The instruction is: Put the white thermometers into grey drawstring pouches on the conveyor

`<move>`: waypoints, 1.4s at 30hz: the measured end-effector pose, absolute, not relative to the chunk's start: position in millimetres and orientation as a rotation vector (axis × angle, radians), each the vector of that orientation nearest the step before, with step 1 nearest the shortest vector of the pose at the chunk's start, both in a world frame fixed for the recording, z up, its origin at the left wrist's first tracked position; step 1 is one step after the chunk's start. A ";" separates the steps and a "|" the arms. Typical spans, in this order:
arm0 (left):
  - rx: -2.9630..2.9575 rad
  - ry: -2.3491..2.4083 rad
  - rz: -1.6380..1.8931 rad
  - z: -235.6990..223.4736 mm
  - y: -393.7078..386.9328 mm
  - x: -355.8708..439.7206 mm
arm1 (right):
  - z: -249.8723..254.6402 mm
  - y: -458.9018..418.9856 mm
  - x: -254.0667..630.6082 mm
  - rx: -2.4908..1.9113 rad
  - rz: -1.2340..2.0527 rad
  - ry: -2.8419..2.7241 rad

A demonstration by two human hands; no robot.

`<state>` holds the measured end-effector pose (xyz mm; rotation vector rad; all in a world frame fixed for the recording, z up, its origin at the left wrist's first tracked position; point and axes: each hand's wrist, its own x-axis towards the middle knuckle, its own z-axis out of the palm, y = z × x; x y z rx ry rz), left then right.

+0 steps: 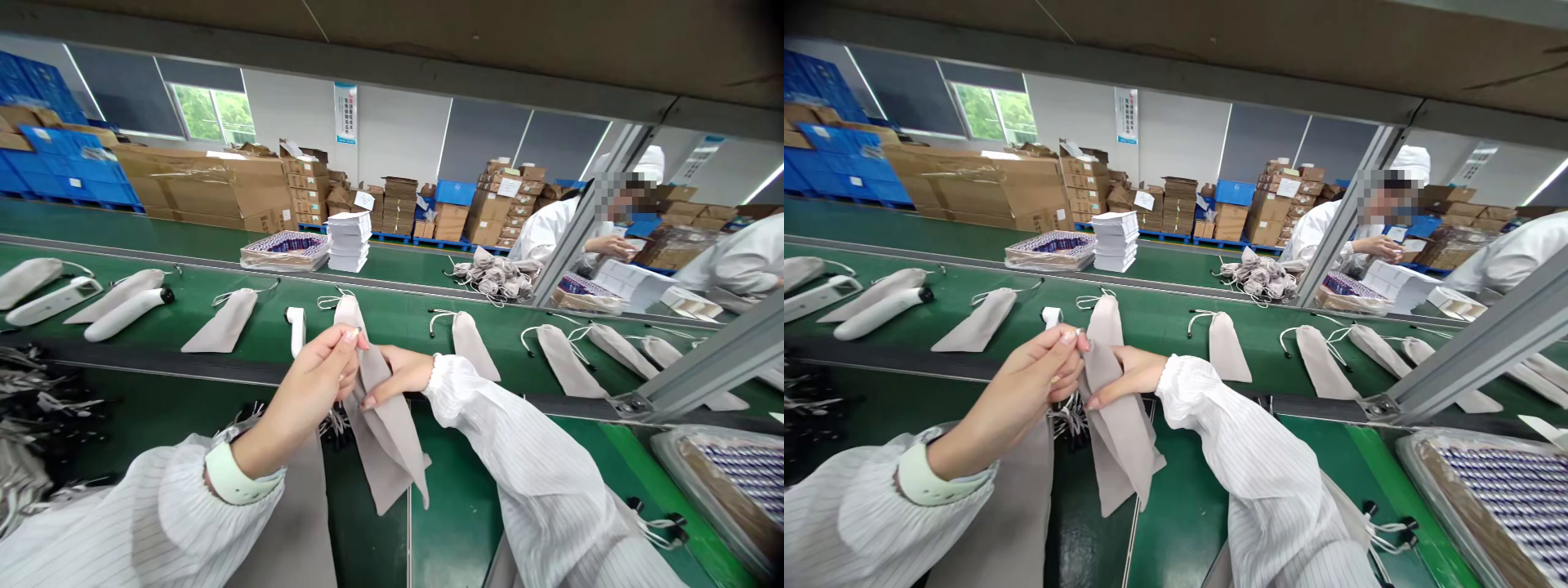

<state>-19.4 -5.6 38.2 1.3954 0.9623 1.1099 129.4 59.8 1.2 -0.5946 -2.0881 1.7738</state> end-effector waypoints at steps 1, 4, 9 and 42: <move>1.475 0.987 1.076 32.7 -5.2 -18.1 | 1.3 62.1 129.4 -0.638 1.699 -2.009; 1.903 1.116 0.854 7.7 -8.5 -12.8 | -1.5 85.4 150.4 -1.090 1.255 -1.711; 2.388 1.218 0.152 -31.4 -30.6 -2.4 | -21.8 124.8 208.8 -1.838 0.592 -1.365; 2.635 1.495 0.322 -45.3 11.8 -18.3 | -32.2 86.9 149.8 -1.183 0.932 -2.717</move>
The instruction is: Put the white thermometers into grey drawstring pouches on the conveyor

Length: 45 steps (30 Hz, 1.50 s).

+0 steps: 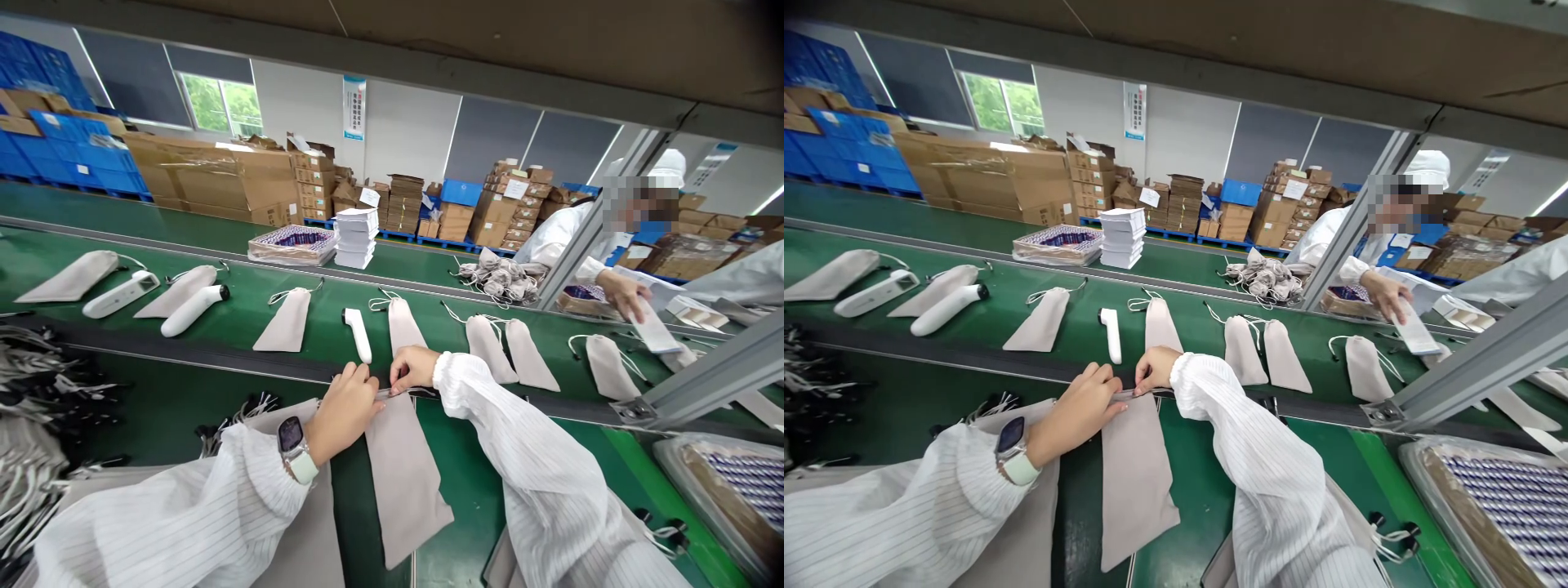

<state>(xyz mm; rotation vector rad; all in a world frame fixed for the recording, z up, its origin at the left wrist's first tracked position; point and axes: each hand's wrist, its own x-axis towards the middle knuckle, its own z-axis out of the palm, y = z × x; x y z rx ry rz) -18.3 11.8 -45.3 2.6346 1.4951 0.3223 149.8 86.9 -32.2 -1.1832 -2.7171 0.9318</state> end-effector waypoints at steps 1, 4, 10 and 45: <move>2.623 1.487 0.314 -46.7 13.0 -19.3 | -33.4 87.3 149.4 -1.163 0.933 -2.728; 2.519 1.407 0.354 -48.1 15.0 -20.2 | -36.1 88.2 149.2 -1.097 0.960 -2.747; 2.334 1.141 0.608 -28.0 10.5 -13.6 | -27.4 94.8 168.9 -0.934 1.647 -2.486; 2.058 0.910 0.852 -27.3 6.2 -10.4 | 8.4 75.1 149.9 -0.743 1.810 -1.401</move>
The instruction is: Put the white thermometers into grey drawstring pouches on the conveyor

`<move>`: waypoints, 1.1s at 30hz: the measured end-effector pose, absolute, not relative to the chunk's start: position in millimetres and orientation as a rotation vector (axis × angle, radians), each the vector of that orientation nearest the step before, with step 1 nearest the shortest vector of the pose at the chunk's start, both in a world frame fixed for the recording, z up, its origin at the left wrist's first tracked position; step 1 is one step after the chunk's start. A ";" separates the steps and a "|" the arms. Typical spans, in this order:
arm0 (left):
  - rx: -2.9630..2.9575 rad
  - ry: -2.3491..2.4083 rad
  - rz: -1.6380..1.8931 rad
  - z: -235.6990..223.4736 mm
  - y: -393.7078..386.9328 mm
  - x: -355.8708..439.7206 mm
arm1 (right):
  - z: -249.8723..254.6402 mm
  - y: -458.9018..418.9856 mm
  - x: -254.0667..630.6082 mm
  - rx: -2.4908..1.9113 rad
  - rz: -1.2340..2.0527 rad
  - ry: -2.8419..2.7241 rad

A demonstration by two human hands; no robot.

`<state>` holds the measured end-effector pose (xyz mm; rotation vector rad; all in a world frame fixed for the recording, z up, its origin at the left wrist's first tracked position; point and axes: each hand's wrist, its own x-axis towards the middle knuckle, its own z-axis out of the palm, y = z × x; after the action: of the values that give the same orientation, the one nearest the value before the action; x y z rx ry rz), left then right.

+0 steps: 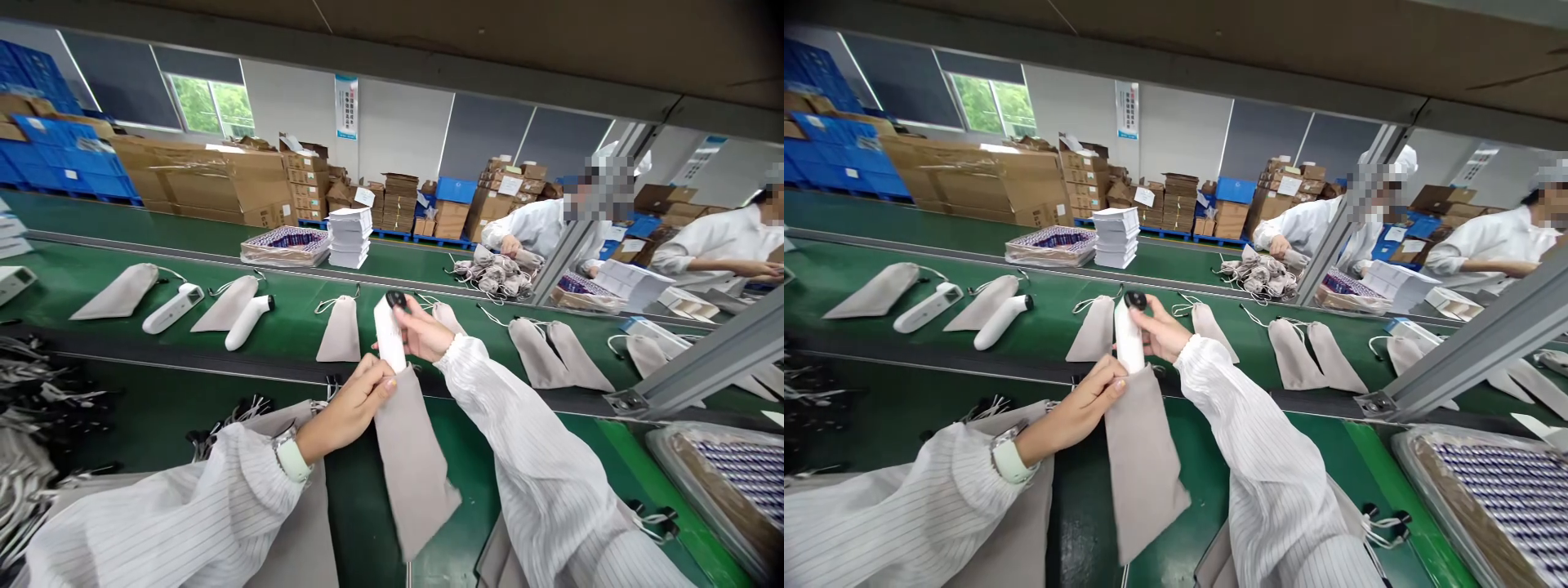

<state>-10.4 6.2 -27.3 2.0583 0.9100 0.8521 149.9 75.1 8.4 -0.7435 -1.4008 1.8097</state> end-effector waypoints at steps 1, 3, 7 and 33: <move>2.063 0.940 0.912 -28.1 8.4 -11.0 | 5.5 76.1 148.3 -0.770 1.821 -1.424; 2.065 1.018 1.033 -29.3 13.6 -12.7 | -0.2 76.8 144.4 -0.857 1.822 -1.536; 2.060 1.132 1.138 -27.8 21.4 -17.0 | -6.9 73.5 134.8 -1.055 1.767 -1.640; 1.912 1.231 0.395 62.9 -3.7 -50.0 | 6.2 96.7 192.8 -1.344 0.493 -1.683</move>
<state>-50.0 -3.7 62.9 1.9117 1.2310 0.3946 192.8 96.7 6.2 -1.3443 -1.6829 0.4928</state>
